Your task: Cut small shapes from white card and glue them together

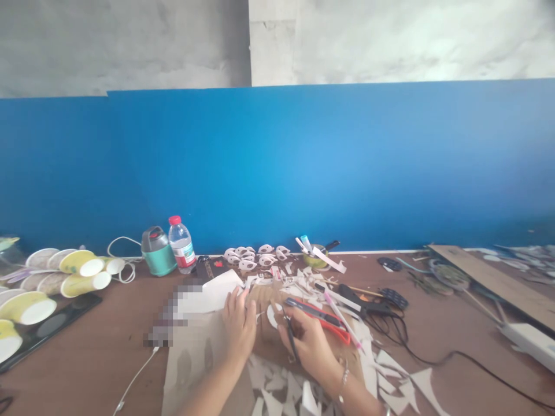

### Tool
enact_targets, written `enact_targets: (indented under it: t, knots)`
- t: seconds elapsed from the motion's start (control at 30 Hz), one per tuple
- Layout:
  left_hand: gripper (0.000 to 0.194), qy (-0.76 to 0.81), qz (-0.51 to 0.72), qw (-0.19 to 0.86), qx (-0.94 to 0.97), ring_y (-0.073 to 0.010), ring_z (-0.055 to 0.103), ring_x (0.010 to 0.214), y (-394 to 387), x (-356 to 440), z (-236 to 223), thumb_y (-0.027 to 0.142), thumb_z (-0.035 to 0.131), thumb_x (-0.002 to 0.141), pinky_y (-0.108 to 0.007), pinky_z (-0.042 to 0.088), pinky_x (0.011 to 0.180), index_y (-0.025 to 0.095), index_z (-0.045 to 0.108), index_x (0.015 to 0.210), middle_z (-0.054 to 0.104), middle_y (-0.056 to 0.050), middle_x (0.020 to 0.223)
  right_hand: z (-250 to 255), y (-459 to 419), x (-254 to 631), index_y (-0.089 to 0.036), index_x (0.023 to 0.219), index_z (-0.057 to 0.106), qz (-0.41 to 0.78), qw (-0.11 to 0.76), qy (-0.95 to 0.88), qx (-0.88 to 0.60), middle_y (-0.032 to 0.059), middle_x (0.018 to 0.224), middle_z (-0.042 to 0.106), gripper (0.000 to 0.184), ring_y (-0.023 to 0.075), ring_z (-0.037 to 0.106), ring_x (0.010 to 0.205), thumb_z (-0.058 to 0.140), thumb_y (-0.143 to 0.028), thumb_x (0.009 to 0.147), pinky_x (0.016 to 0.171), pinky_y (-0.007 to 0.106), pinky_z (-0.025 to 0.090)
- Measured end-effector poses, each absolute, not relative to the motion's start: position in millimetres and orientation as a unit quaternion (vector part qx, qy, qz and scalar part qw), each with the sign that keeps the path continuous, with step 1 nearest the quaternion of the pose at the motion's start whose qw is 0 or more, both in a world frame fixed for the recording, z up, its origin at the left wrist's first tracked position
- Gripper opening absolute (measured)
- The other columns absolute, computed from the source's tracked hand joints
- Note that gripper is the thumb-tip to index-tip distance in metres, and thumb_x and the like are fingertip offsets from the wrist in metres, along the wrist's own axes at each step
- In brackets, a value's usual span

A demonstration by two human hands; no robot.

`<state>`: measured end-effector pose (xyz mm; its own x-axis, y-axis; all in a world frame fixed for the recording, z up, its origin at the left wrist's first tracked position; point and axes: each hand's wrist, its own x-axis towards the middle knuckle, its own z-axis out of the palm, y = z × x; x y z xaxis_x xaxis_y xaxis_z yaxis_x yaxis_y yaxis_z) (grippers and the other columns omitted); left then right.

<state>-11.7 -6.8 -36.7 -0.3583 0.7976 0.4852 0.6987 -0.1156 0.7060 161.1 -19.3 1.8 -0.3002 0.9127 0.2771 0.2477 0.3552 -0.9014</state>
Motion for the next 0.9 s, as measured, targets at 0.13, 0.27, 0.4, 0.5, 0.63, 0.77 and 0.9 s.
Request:
enact_targets:
  t: [0.13, 0.27, 0.4, 0.5, 0.63, 0.77, 0.9]
  knots:
    - [0.036, 0.655, 0.503, 0.112, 0.553, -0.0274, 0.027, 0.133, -7, -6, -42, 0.034, 0.033, 0.090, -0.052, 0.024, 0.107, 0.023, 0.052, 0.118, 0.042, -0.010, 0.137, 0, -18, 161, -0.015, 0.096, 0.064, 0.388, 0.428, -0.704, -0.414, 0.0003, 0.064, 0.058, 0.023, 0.0120, 0.045, 0.052, 0.055, -0.027, 0.078, 0.049, 0.022, 0.037]
    - [0.039, 0.637, 0.509, 0.168, 0.553, -0.0250, 0.020, 0.137, -13, 1, -36, 0.037, 0.032, 0.091, -0.051, 0.018, 0.111, 0.025, 0.048, 0.124, 0.035, -0.007, 0.144, 1, -18, 161, -0.014, 0.092, 0.064, 0.390, 0.421, -0.706, -0.415, -0.0016, 0.058, 0.053, 0.020, 0.0109, 0.042, 0.050, 0.056, -0.026, 0.077, 0.048, 0.022, 0.035]
    - [0.039, 0.627, 0.506, 0.180, 0.564, -0.0241, 0.021, 0.137, -16, 3, -29, 0.039, 0.034, 0.091, -0.048, 0.020, 0.111, 0.025, 0.049, 0.124, 0.035, -0.007, 0.144, 0, -18, 161, -0.014, 0.096, 0.064, 0.407, 0.428, -0.699, -0.403, -0.0017, 0.059, 0.052, 0.023, 0.0106, 0.040, 0.051, 0.056, -0.028, 0.079, 0.047, 0.022, 0.034]
    - [0.035, 0.632, 0.508, 0.155, 0.563, -0.0245, 0.032, 0.132, -15, -2, -26, 0.038, 0.035, 0.090, -0.048, 0.024, 0.109, 0.025, 0.054, 0.117, 0.049, -0.008, 0.133, -2, -18, 161, -0.015, 0.096, 0.065, 0.416, 0.434, -0.691, -0.401, -0.0021, 0.057, 0.049, 0.024, 0.0106, 0.040, 0.049, 0.055, -0.030, 0.080, 0.046, 0.022, 0.033]
    - [0.031, 0.671, 0.498, 0.117, 0.537, -0.0265, 0.036, 0.128, -11, -13, -25, 0.035, 0.037, 0.088, -0.050, 0.025, 0.107, 0.023, 0.056, 0.110, 0.053, -0.010, 0.126, -3, -17, 161, -0.015, 0.094, 0.065, 0.422, 0.437, -0.685, -0.402, -0.0022, 0.056, 0.049, 0.022, 0.0105, 0.040, 0.049, 0.056, -0.029, 0.080, 0.046, 0.022, 0.033]
    - [0.032, 0.689, 0.483, 0.107, 0.530, -0.0261, 0.036, 0.128, -6, -19, -27, 0.034, 0.036, 0.087, -0.049, 0.025, 0.107, 0.020, 0.057, 0.107, 0.055, -0.011, 0.124, -4, -17, 161, -0.016, 0.095, 0.064, 0.421, 0.433, -0.686, -0.405, -0.0024, 0.057, 0.049, 0.021, 0.0108, 0.040, 0.049, 0.056, -0.029, 0.080, 0.046, 0.022, 0.034]
    - [0.029, 0.684, 0.488, 0.107, 0.531, -0.0270, 0.038, 0.126, 0, -24, -30, 0.032, 0.037, 0.085, -0.048, 0.025, 0.106, 0.020, 0.057, 0.102, 0.060, -0.011, 0.117, -2, -18, 162, -0.015, 0.095, 0.064, 0.418, 0.427, -0.690, -0.409, -0.0023, 0.058, 0.050, 0.023, 0.0107, 0.040, 0.050, 0.056, -0.029, 0.080, 0.046, 0.022, 0.034]
